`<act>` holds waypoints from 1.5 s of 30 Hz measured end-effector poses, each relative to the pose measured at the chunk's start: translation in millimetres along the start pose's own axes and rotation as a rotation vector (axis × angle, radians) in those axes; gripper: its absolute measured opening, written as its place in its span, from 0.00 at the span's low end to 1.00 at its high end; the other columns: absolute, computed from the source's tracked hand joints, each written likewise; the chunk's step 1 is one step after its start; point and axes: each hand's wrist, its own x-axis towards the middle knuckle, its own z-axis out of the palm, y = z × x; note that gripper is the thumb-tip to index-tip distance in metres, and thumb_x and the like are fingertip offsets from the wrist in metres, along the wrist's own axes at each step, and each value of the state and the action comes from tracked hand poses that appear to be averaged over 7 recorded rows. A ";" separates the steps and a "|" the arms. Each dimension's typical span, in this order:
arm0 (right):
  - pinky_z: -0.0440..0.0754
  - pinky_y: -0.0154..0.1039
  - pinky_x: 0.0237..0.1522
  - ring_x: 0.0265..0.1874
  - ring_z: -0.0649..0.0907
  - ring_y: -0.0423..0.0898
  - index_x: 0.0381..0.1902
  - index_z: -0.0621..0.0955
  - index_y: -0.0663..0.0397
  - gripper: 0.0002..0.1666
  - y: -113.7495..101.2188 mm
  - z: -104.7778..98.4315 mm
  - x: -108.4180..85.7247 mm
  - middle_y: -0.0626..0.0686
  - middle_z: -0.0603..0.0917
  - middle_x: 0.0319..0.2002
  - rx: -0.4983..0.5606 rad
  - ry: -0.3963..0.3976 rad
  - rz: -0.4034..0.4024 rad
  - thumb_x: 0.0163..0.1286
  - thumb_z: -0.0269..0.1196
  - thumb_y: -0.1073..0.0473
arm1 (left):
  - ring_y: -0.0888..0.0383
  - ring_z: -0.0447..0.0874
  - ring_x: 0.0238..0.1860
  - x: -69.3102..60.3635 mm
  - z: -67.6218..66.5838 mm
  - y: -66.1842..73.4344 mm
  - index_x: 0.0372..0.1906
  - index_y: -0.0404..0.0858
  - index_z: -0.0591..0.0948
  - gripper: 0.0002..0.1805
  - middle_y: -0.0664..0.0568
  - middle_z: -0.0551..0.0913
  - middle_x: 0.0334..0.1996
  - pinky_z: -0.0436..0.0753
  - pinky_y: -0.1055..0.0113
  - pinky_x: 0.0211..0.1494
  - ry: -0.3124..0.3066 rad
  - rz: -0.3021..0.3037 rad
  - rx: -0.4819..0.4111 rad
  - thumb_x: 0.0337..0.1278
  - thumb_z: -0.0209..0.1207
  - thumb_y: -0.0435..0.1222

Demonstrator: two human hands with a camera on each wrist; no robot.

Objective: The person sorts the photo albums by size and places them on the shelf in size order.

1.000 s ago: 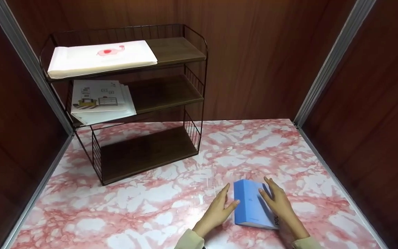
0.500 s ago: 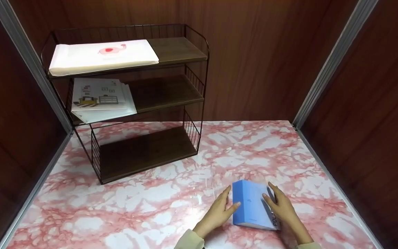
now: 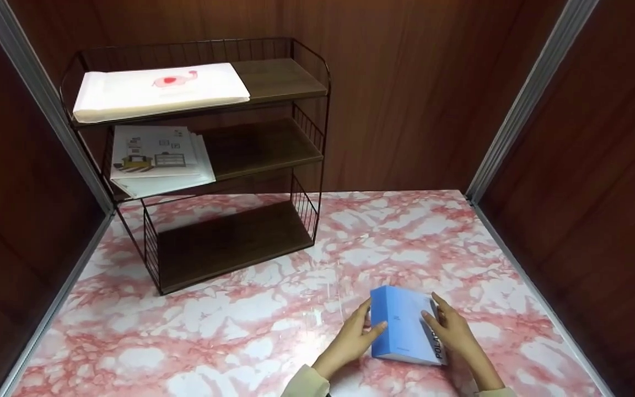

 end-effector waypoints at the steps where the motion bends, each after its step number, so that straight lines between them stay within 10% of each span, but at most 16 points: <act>1: 0.74 0.59 0.52 0.51 0.75 0.69 0.67 0.61 0.68 0.36 -0.3 -0.5 -0.2 0.76 0.74 0.52 0.003 -0.001 -0.001 0.67 0.58 0.54 | 0.48 0.75 0.49 0.0 0.3 0.4 0.69 0.30 0.54 0.40 0.36 0.71 0.53 0.79 0.67 0.50 -0.004 -0.003 -0.002 0.63 0.52 0.51; 19: 0.79 0.44 0.41 0.42 0.80 0.56 0.67 0.61 0.66 0.38 -6.6 -5.0 -1.3 0.70 0.76 0.48 0.079 -0.071 0.094 0.66 0.59 0.51 | 0.42 0.73 0.54 -0.1 5.2 1.3 0.69 0.30 0.56 0.38 0.33 0.69 0.56 0.78 0.56 0.54 0.016 -0.033 -0.041 0.64 0.50 0.50; 29: 0.76 0.57 0.49 0.51 0.74 0.71 0.67 0.61 0.67 0.40 -7.8 -1.9 -3.7 0.79 0.69 0.56 0.071 -0.085 0.109 0.64 0.62 0.52 | 0.42 0.78 0.49 -0.6 6.6 -0.5 0.64 0.27 0.63 0.33 0.25 0.70 0.55 0.82 0.58 0.47 0.093 -0.052 -0.157 0.61 0.56 0.44; 45: 0.78 0.48 0.46 0.50 0.76 0.65 0.68 0.58 0.69 0.41 4.3 -0.6 -8.9 0.74 0.73 0.52 0.291 -0.128 0.164 0.62 0.63 0.61 | 0.39 0.74 0.53 -5.0 9.3 -0.2 0.61 0.26 0.66 0.32 0.27 0.70 0.54 0.78 0.57 0.54 0.095 -0.085 -0.250 0.56 0.60 0.40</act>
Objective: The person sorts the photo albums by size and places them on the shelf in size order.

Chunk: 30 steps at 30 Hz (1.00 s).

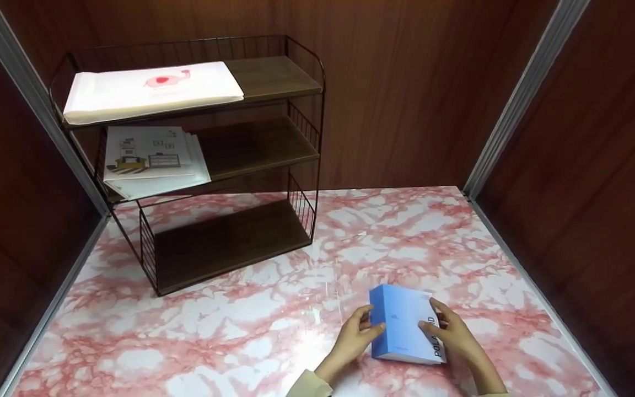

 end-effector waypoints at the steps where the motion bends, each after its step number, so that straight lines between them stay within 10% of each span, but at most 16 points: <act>1: 0.78 0.47 0.45 0.50 0.76 0.64 0.68 0.58 0.69 0.42 0.3 0.1 0.1 0.75 0.73 0.52 0.012 -0.002 0.002 0.62 0.63 0.61 | 0.38 0.74 0.53 0.3 -0.3 0.7 0.61 0.27 0.66 0.31 0.27 0.70 0.55 0.77 0.56 0.55 -0.003 -0.009 -0.014 0.56 0.59 0.40; 17: 0.79 0.35 0.35 0.42 0.79 0.51 0.69 0.48 0.73 0.45 6.4 0.1 -4.2 0.78 0.71 0.51 0.125 -0.101 -0.060 0.63 0.60 0.66 | 0.40 0.72 0.57 0.9 -1.6 0.8 0.62 0.25 0.64 0.33 0.28 0.66 0.58 0.77 0.53 0.54 -0.011 -0.144 -0.337 0.52 0.62 0.32; 30: 0.70 0.58 0.57 0.62 0.62 0.71 0.70 0.50 0.67 0.48 -4.7 4.6 -11.3 0.71 0.52 0.68 0.036 -0.026 -0.023 0.61 0.64 0.62 | 0.43 0.72 0.55 -1.7 -3.8 2.6 0.60 0.22 0.67 0.34 0.32 0.71 0.57 0.76 0.57 0.56 -0.035 -0.129 -0.248 0.44 0.65 0.27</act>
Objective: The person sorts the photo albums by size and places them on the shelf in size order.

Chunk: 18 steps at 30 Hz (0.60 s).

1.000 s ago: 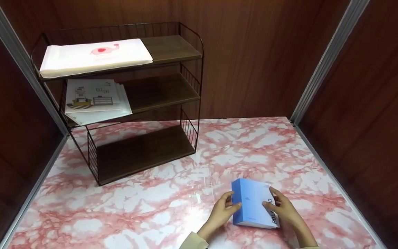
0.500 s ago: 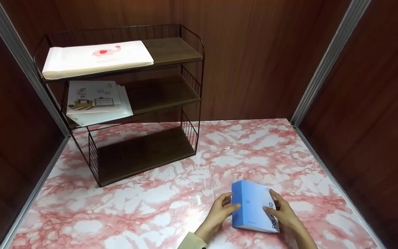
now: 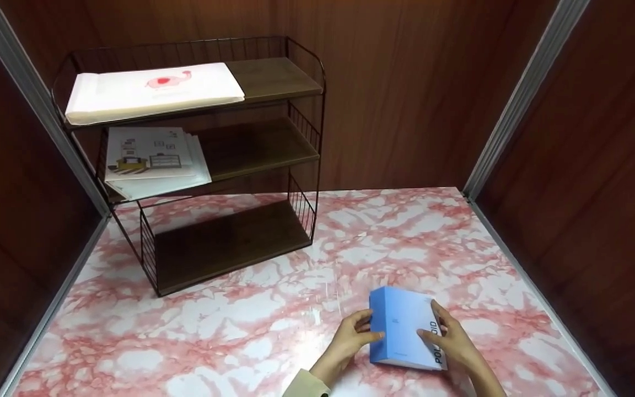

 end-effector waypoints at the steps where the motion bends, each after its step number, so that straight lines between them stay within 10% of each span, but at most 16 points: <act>1: 0.68 0.59 0.58 0.62 0.62 0.71 0.70 0.49 0.68 0.48 0.2 0.1 -0.3 0.71 0.52 0.68 -0.001 -0.005 -0.004 0.62 0.63 0.61 | 0.43 0.71 0.55 -0.6 0.2 0.3 0.60 0.23 0.67 0.35 0.32 0.71 0.58 0.76 0.56 0.56 0.001 -0.004 0.018 0.44 0.65 0.27; 10: 0.64 0.60 0.62 0.67 0.54 0.67 0.71 0.48 0.67 0.47 -2.6 0.2 -0.9 0.70 0.49 0.70 0.047 -0.021 -0.006 0.65 0.61 0.56 | 0.50 0.72 0.49 -2.6 0.3 6.4 0.62 0.28 0.68 0.36 0.39 0.72 0.55 0.76 0.60 0.51 0.019 0.038 0.117 0.42 0.67 0.29; 18: 0.83 0.38 0.33 0.42 0.81 0.52 0.72 0.46 0.62 0.48 -5.3 6.5 -3.0 0.69 0.52 0.69 0.253 0.005 0.012 0.64 0.61 0.63 | 0.42 0.76 0.52 -5.6 -3.3 11.2 0.64 0.24 0.62 0.37 0.30 0.68 0.58 0.81 0.59 0.49 -0.043 0.107 0.094 0.48 0.64 0.29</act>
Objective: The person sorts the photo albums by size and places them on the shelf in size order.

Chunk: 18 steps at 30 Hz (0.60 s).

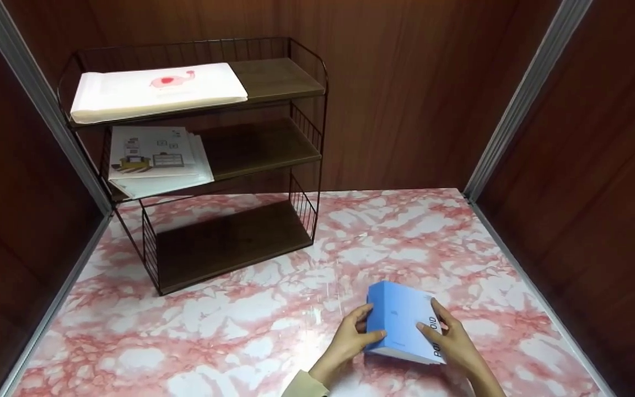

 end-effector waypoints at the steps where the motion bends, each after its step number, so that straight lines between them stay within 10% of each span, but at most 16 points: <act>1: 0.83 0.38 0.32 0.39 0.82 0.50 0.72 0.46 0.61 0.48 -0.2 0.9 -0.2 0.69 0.53 0.69 0.013 0.002 0.001 0.64 0.61 0.63 | 0.41 0.76 0.52 -0.3 -0.2 0.2 0.64 0.24 0.61 0.37 0.29 0.67 0.59 0.81 0.59 0.48 -0.010 0.001 -0.014 0.49 0.64 0.29; 9: 0.84 0.39 0.29 0.33 0.83 0.46 0.72 0.49 0.59 0.46 -3.0 7.7 -1.5 0.68 0.62 0.64 0.021 0.043 -0.037 0.64 0.61 0.64 | 0.38 0.54 0.68 -1.8 -3.3 -1.4 0.65 0.25 0.61 0.38 0.31 0.58 0.66 0.61 0.52 0.68 -0.059 0.039 0.035 0.49 0.64 0.32; 18: 0.82 0.35 0.32 0.40 0.82 0.47 0.73 0.50 0.52 0.44 -3.4 13.1 0.7 0.62 0.54 0.70 0.099 0.051 -0.042 0.65 0.60 0.62 | 0.39 0.59 0.66 -2.1 -11.5 4.2 0.65 0.24 0.60 0.39 0.32 0.56 0.66 0.65 0.53 0.66 -0.071 0.072 0.040 0.51 0.64 0.34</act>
